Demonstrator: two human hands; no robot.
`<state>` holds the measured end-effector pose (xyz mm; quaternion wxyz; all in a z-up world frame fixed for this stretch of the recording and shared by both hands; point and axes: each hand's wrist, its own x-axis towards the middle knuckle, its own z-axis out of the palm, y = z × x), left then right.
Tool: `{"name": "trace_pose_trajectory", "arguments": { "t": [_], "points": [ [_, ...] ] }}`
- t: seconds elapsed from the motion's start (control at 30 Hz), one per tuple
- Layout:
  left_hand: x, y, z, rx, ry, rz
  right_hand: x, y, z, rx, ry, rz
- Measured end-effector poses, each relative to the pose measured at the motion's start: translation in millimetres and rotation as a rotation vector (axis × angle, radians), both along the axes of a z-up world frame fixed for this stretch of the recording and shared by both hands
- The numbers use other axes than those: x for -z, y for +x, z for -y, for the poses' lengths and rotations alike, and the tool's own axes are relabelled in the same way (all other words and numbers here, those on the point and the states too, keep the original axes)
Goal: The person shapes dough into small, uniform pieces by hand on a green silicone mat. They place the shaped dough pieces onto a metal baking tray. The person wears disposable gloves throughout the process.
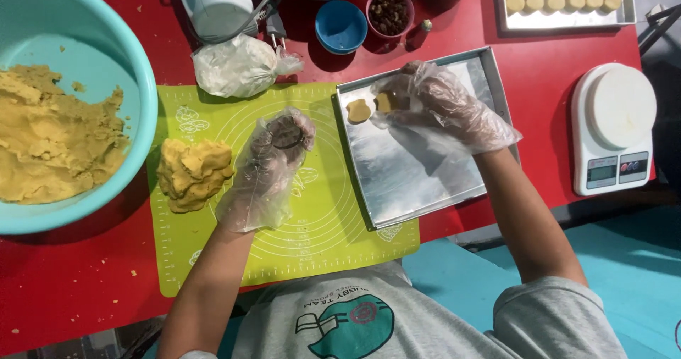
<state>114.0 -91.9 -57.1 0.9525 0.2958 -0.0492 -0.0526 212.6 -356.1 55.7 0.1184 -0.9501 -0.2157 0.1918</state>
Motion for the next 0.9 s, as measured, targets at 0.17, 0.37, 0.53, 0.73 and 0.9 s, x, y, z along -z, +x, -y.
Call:
{"name": "trace_pose_trajectory", "arguments": {
  "t": [0.17,0.37,0.53,0.73,0.9],
  "points": [
    [16.6,3.1,-3.8,0.039,-0.013,-0.058,-0.1,0.4,-1.0,0.078,-0.025,-0.015],
    [18.9,12.1,-5.8,0.088,-0.028,-0.135,19.2,1.7,16.3,0.014,0.149,-0.026],
    [1.8,15.3,-4.4,0.137,-0.006,-0.117,21.2,3.8,20.1,0.035,0.103,-0.033],
    [41.2,22.7,5.4,0.157,-0.184,-0.099,-5.4,-14.4,18.7,0.045,0.138,-0.039],
    [8.4,21.4,-5.9,0.239,0.133,-0.05,39.8,-29.9,31.3,-0.215,-0.148,0.204]
  ]
}}
